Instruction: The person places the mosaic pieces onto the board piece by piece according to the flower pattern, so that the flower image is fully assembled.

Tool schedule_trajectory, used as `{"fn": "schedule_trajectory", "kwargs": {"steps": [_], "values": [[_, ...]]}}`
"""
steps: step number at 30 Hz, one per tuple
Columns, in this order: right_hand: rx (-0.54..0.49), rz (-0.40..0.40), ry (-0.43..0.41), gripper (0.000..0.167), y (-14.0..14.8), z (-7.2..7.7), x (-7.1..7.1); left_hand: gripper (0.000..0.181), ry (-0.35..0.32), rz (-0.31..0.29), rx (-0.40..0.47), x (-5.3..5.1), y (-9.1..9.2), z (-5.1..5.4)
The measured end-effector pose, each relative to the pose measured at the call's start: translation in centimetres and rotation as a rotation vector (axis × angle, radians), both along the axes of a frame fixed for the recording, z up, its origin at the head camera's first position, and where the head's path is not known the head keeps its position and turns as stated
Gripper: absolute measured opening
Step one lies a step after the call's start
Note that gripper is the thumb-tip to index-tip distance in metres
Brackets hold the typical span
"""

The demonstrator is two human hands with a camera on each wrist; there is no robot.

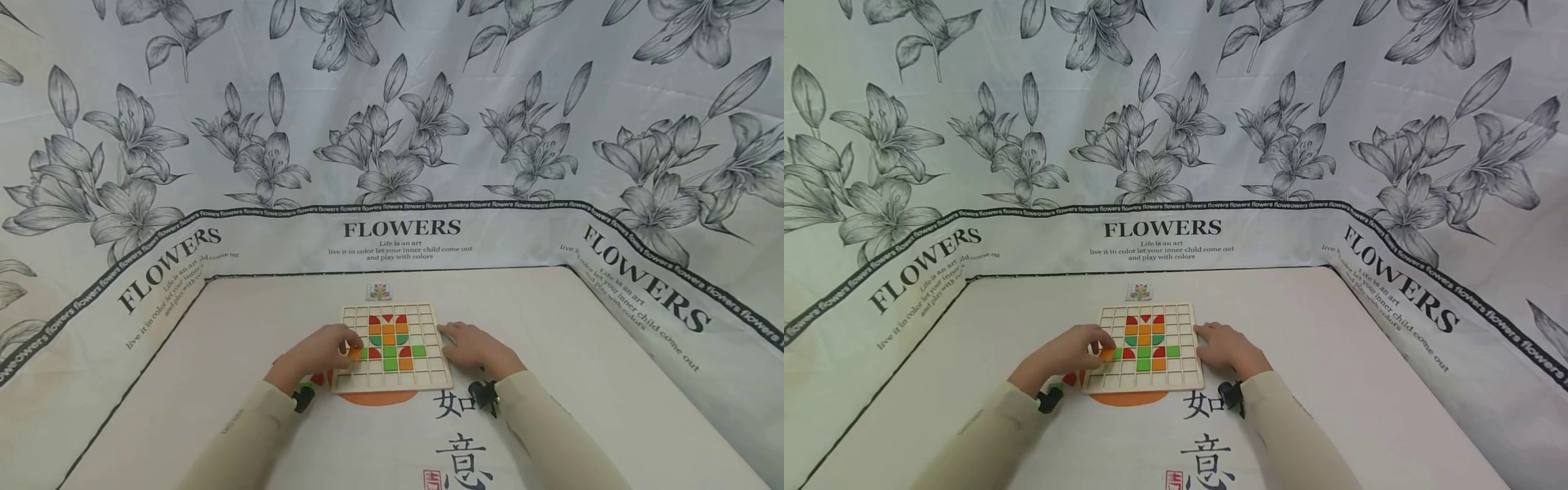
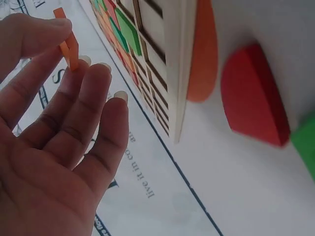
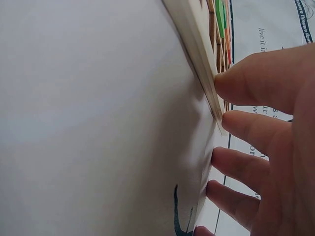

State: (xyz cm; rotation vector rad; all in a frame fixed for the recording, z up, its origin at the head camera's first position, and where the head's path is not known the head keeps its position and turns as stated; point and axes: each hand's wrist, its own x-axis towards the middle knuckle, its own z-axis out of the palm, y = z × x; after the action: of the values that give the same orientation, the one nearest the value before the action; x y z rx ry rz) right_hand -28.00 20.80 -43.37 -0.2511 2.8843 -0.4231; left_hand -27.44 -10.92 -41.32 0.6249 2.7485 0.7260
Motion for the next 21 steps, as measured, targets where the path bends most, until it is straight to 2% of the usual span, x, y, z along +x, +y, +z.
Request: {"fn": "schedule_trajectory", "kwargs": {"steps": [6, 14, 21], "values": [[-0.002, 0.000, -0.001, 0.058, 0.1, 0.0, 0.0, 0.029, 0.006, -0.015, -0.002, 0.1, 1.2, -0.2], [-0.008, -0.018, -0.005, 0.058, 0.1, 0.0, 0.0, 0.025, 0.038, -0.008, -0.020, 0.1, 2.5, -0.6], [-0.009, -0.009, -0.005, 0.058, 0.0, 0.1, 0.1, 0.027, 0.030, 0.011, -0.073, 0.3, 3.6, -0.8]]}}
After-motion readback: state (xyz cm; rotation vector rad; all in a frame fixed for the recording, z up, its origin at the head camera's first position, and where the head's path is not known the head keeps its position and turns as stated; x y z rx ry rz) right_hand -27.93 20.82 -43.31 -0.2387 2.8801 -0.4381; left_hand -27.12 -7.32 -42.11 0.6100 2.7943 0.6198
